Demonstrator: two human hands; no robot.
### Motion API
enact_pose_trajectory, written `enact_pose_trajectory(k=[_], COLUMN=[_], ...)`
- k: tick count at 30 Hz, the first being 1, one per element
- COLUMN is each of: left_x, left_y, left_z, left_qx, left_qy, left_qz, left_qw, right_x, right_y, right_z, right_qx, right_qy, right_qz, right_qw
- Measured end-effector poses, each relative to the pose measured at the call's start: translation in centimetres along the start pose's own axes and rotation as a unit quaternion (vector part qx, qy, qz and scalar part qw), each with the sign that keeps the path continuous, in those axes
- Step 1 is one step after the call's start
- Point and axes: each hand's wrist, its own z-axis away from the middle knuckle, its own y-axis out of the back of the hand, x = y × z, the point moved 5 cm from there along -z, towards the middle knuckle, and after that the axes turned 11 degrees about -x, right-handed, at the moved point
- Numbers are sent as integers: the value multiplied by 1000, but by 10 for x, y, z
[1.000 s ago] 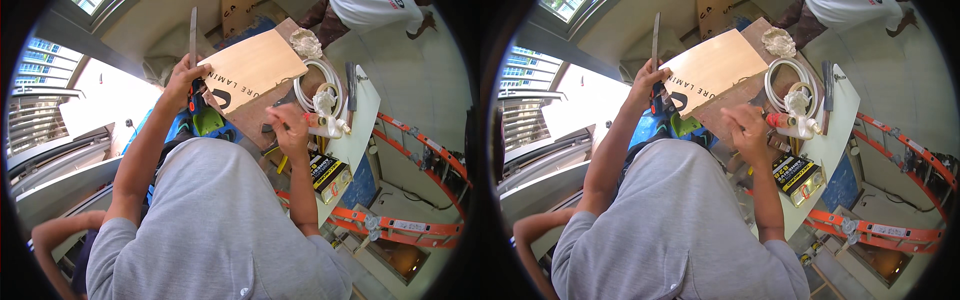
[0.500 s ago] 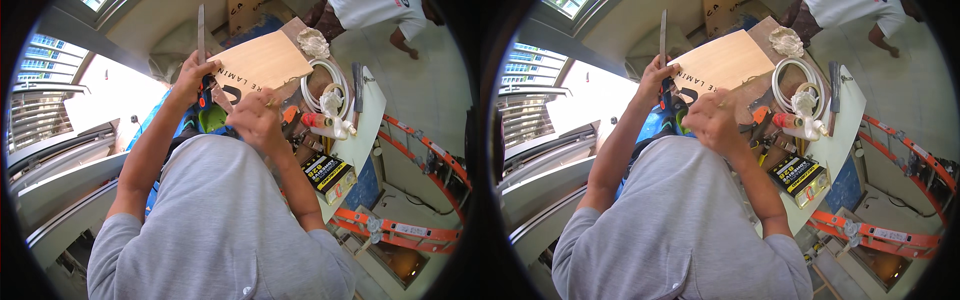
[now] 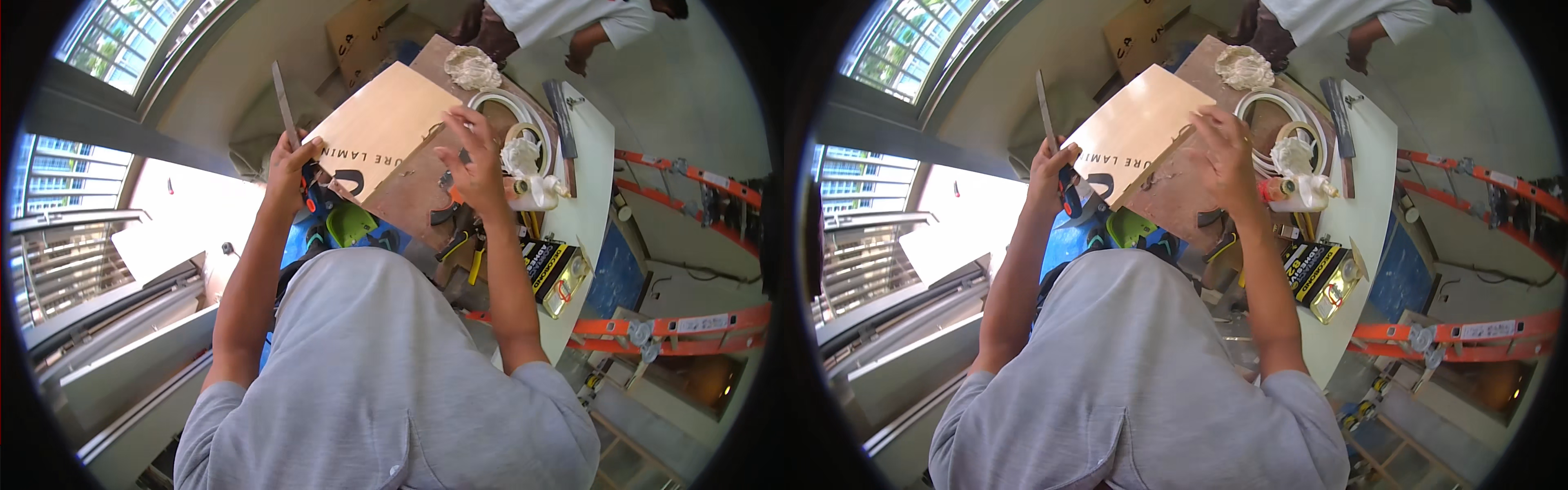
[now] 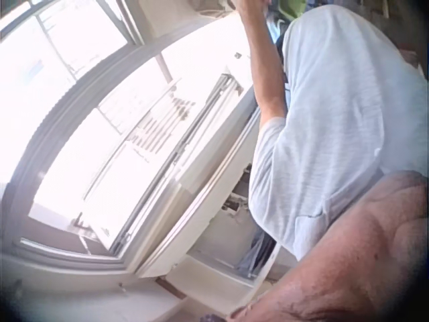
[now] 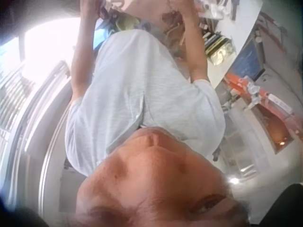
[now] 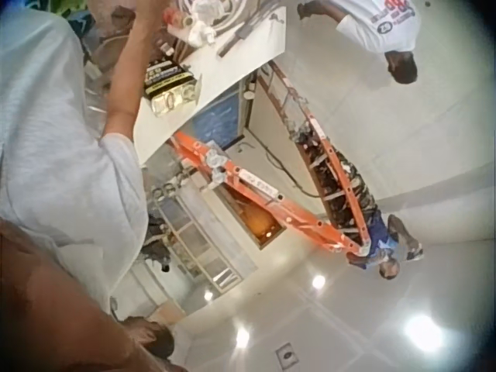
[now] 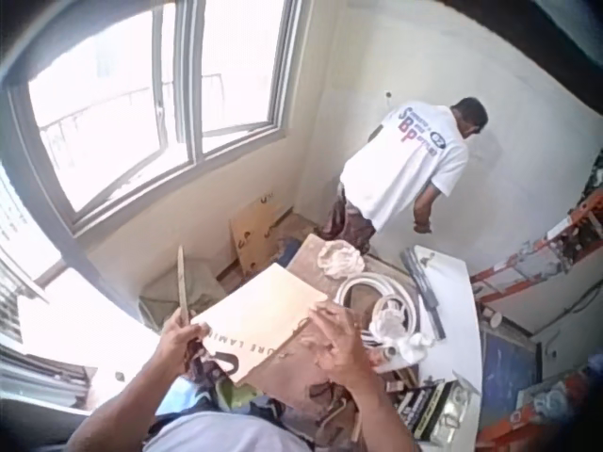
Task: The person trims a laminate sheet using a utility knife and cleans the edges with a file.
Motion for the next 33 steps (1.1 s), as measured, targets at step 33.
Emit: enact_pose_trajectory(k=[33], left_x=[5], left_y=[0], left_z=[1], left_qx=[-20], left_qy=[0], left_qz=[-2], left_qw=[1000], right_x=[22], right_y=[37], right_z=[20], right_qx=[136], right_qy=[38], right_qz=[-212], right_qw=[967])
